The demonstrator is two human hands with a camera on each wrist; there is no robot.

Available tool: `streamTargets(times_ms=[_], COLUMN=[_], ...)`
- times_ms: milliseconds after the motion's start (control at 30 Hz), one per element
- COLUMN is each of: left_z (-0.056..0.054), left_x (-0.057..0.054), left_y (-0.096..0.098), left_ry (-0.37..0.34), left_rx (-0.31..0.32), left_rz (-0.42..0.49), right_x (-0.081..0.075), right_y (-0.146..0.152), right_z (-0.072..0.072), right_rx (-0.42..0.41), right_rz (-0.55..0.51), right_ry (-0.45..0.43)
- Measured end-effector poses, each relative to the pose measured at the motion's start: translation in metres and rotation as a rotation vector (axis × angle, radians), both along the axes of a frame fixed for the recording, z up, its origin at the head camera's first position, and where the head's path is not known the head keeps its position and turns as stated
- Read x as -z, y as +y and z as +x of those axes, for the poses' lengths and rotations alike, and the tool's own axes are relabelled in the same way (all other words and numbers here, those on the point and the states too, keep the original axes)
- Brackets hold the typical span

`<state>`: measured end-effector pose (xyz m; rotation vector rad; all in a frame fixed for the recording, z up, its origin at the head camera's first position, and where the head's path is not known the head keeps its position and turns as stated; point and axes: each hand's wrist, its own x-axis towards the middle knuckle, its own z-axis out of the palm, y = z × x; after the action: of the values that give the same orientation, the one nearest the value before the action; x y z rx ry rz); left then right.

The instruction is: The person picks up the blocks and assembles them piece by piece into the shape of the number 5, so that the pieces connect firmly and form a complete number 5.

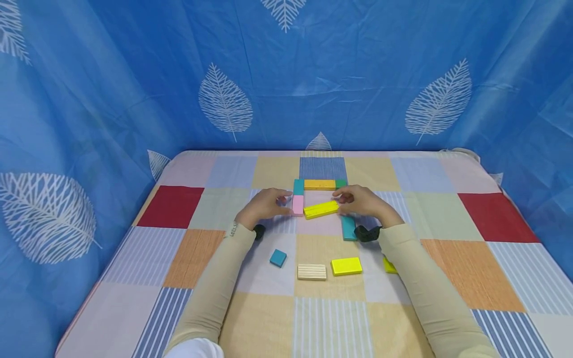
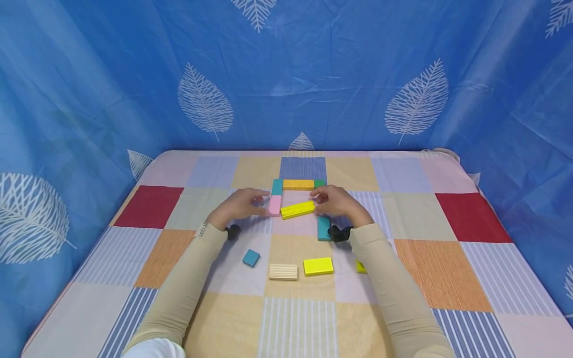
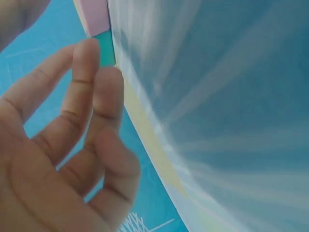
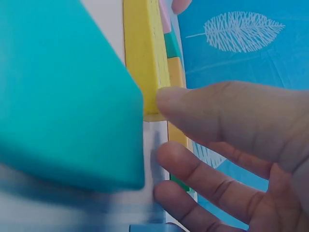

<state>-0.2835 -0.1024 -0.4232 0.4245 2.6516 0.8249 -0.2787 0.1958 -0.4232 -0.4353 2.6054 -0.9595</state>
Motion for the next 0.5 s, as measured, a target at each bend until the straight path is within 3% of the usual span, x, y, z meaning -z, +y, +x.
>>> streamTargets(times_ms=[233, 500], left_z=[0.005, 0.017], left_x=[-0.001, 0.000], left_y=[-0.013, -0.024], left_ry=[-0.011, -0.060], left_rx=[0.117, 0.178], left_rz=[0.058, 0.104], right_x=[-0.002, 0.001], right_y=[0.011, 0.026], right_z=[0.003, 0.004], right_rx=[0.046, 0.050], right_rz=[-0.026, -0.079], right_ry=[-0.019, 0.000])
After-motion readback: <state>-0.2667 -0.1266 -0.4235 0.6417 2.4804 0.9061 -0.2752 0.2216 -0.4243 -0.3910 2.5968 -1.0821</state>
